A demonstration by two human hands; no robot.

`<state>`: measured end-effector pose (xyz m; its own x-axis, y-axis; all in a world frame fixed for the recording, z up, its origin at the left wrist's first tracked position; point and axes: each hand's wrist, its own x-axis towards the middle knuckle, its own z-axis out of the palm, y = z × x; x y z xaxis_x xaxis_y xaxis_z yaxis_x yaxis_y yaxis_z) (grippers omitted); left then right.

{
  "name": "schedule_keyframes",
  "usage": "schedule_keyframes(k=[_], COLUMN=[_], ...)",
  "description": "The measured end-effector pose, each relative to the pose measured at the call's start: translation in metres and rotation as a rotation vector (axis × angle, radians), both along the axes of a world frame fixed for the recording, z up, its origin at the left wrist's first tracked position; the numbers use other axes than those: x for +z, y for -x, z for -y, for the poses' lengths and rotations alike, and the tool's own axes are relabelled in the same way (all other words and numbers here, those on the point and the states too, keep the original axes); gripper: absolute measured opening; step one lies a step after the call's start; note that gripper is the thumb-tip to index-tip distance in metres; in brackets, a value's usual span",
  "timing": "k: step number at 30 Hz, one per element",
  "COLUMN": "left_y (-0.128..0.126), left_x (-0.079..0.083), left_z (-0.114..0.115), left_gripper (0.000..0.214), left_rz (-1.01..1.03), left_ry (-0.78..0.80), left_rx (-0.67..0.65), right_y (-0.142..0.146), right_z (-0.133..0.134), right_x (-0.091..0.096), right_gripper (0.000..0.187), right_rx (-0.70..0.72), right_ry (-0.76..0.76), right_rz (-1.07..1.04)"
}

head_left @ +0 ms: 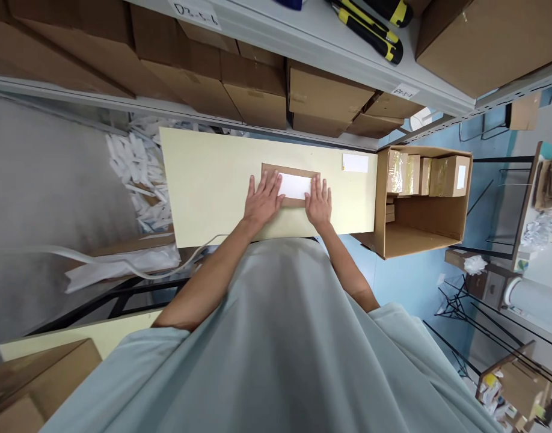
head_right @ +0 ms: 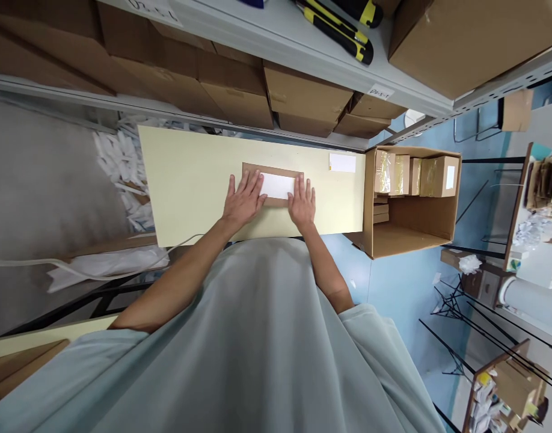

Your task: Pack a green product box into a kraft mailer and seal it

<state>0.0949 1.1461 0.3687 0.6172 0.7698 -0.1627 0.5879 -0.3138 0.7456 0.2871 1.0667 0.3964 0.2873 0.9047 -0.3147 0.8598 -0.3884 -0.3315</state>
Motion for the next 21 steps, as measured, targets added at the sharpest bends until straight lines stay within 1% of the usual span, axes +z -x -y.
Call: schedule_keyframes(k=[2, 4, 6, 8, 10, 14, 16, 19, 21], left_y=[0.0, -0.007, -0.016, -0.021, -0.02, -0.011, -0.007, 0.003, 0.016], left_x=[-0.001, 0.001, 0.004, 0.006, 0.006, 0.002, 0.001, 0.0, -0.002], left_z=[0.0, 0.004, 0.01, 0.014, 0.013, -0.001, -0.008, -0.009, -0.003], left_gripper=[0.081, 0.081, 0.077, 0.074, 0.073, 0.075, 0.076, 0.08, 0.087], left_rz=[-0.019, -0.028, -0.021, -0.006, -0.006, -0.025, -0.025, -0.029, -0.022], left_ry=[-0.015, -0.019, -0.012, -0.004, -0.009, -0.013, 0.002, 0.025, 0.084], left_rx=[0.063, 0.09, 0.065, 0.012, 0.009, 0.133, 0.148, 0.163, 0.24], right_y=[-0.003, 0.004, 0.015, 0.021, 0.019, 0.001, -0.007, -0.014, -0.018], right_z=[0.002, 0.001, -0.001, -0.003, -0.004, -0.005, -0.004, 0.005, 0.018], right_x=[-0.001, -0.002, -0.003, -0.004, -0.004, -0.004, -0.005, -0.004, -0.003], right_gripper=[0.071, 0.07, 0.07, 0.069, 0.068, 0.068, 0.068, 0.072, 0.077], right_rx=[-0.067, -0.053, 0.003, 0.063, 0.064, -0.104, -0.17, -0.268, -0.356], right_ry=[-0.023, -0.038, -0.032, -0.014, -0.011, -0.043, -0.035, -0.019, -0.042], right_rz=[0.019, 0.027, 0.025, 0.009, 0.004, 0.018, 0.004, -0.102, -0.201])
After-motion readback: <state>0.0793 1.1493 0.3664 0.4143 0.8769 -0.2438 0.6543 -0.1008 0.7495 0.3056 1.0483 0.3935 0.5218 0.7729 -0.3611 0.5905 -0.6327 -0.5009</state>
